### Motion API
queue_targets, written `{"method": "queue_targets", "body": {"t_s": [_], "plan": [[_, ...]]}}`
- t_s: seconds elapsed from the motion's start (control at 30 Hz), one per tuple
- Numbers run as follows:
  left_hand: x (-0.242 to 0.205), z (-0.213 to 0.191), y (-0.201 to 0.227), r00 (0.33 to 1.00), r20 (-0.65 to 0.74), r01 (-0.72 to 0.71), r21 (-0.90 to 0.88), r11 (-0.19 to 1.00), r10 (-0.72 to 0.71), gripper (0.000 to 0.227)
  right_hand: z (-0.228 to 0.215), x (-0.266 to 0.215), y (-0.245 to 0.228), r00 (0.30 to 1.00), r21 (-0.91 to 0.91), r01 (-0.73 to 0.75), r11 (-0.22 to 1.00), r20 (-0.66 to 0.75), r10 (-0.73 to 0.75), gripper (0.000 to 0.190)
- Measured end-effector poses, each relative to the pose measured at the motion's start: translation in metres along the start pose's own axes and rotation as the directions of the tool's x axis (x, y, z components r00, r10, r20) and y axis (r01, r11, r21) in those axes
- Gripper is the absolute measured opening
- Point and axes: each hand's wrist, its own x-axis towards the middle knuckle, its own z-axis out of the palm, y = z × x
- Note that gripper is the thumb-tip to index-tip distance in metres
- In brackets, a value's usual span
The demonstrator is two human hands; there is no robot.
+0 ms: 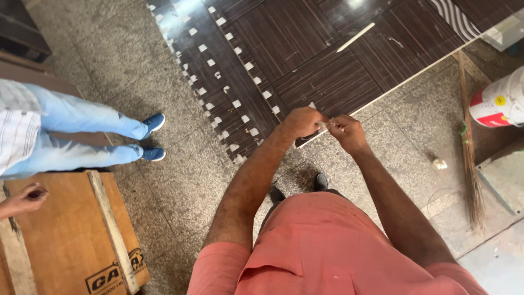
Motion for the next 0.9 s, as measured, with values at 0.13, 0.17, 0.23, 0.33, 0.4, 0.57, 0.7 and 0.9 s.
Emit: {"method": "queue_targets", "body": {"t_s": [0.13, 0.17, 0.23, 0.33, 0.4, 0.57, 0.7, 0.9], "plan": [[0.012, 0.004, -0.009, 0.998, 0.056, 0.001, -0.028, 1.000, 0.000, 0.027, -0.002, -0.004, -0.004, 1.000, -0.040, 0.026, 0.999, 0.007, -0.026, 0.015], [0.013, 0.005, -0.010, 0.999, 0.040, -0.016, -0.029, 0.999, 0.018, 0.024, -0.001, -0.005, -0.004, 1.000, -0.068, 0.000, 0.998, 0.025, 0.002, 0.015], [0.017, 0.009, -0.009, 0.999, -0.002, -0.051, -0.001, 0.999, 0.051, 0.020, -0.002, -0.004, -0.004, 0.998, -0.061, 0.068, 0.996, 0.010, -0.068, 0.015], [0.022, 0.018, -0.008, 0.990, -0.077, -0.116, 0.076, 0.990, 0.122, 0.014, -0.005, -0.002, -0.004, 0.999, -0.081, 0.050, 0.995, 0.021, -0.048, 0.016], [0.022, 0.025, -0.006, 0.972, -0.140, -0.177, 0.106, 0.979, 0.190, 0.011, -0.008, -0.004, -0.002, 0.999, -0.087, 0.043, 0.995, 0.022, -0.042, 0.016], [-0.005, 0.040, 0.012, 0.937, -0.320, -0.049, 0.278, 0.959, 0.141, 0.008, -0.023, -0.003, 0.000, 0.995, -0.136, 0.028, 0.990, -0.088, -0.040, 0.022], [-0.046, 0.048, 0.039, 0.884, -0.462, 0.046, 0.228, 0.972, 0.067, 0.029, -0.022, 0.006, -0.001, 0.991, -0.161, 0.117, 0.980, -0.047, -0.126, 0.022], [-0.061, 0.049, 0.057, 0.883, -0.466, 0.101, 0.287, 0.953, 0.047, 0.033, -0.007, 0.035, -0.029, 0.976, -0.443, 0.027, 0.896, 0.204, 0.072, 0.029]]}}
